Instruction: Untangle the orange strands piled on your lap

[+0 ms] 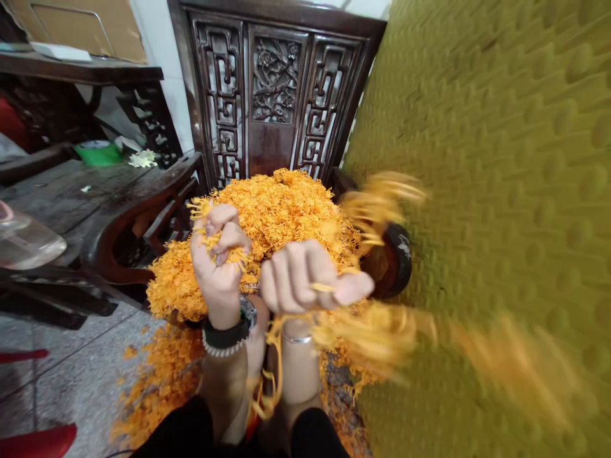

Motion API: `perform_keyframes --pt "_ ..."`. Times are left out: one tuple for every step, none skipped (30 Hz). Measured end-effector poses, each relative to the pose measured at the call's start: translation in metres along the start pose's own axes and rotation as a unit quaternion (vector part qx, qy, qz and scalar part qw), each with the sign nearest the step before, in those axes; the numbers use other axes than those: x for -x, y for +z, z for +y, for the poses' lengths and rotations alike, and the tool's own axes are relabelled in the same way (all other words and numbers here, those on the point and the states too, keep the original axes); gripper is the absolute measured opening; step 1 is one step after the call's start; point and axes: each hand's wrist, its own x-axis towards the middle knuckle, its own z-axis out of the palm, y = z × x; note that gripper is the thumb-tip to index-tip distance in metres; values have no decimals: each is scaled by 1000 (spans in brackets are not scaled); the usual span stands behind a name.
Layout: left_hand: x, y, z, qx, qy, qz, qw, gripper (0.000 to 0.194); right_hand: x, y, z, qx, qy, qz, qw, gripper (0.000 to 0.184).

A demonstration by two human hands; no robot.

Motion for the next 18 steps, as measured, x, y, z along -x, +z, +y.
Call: perform_keyframes --pt "-2 -2 2 10 -3 6 1000 37 1 -5 -4 -26 -32 -13 999 53" --pt "-3 -4 4 20 -10 9 1000 36 2 -11 -7 -51 -49 -23 997 52" --pt "-3 -5 7 25 -23 8 999 35 3 -16 -10 -67 -56 -15 996 49" --pt "-3 -6 9 19 -39 3 999 34 4 -21 -11 -69 -54 16 996 46" --pt "-3 -7 11 0 -50 5 999 34 4 -26 -11 -56 -43 70 995 44" --pt "-4 -9 14 -33 -46 22 998 33 4 -30 -10 -32 -27 140 989 43" --pt "-6 -13 17 -79 -27 50 995 31 4 -34 -8 -9 -16 208 978 43" --pt "-9 -19 21 -134 6 85 987 28 4 -38 -5 6 -16 261 965 44" --pt "-12 -27 25 -196 50 121 972 26 4 -42 -3 12 -14 301 953 44" --pt "-17 -37 31 -261 93 145 950 25 5 -46 -2 8 -9 328 945 44" --pt "-21 -49 37 -330 132 156 922 27 5 -49 -1 -4 -4 343 939 42" --pt "-25 -63 43 -403 162 156 887 30 5 -52 -2 -20 -4 352 936 39" --pt "-28 -77 49 -479 184 153 844 32 5 -54 -3 -37 -10 359 933 36" --pt "-30 -92 54 -554 198 152 794 33 6 -54 -5 -48 -17 365 930 33" --pt "-30 -108 58 -624 202 153 739 33 6 -54 -7 -53 -22 368 928 29" --pt "-29 -123 60 -684 190 149 689 34 6 -53 -10 -55 -22 373 926 23" --pt "-26 -139 61 -728 163 134 652 38 7 -51 -12 -56 -13 375 925 17" --pt "-23 -154 60 -763 122 103 626 41 7 -49 -15 -57 -7 376 925 12"
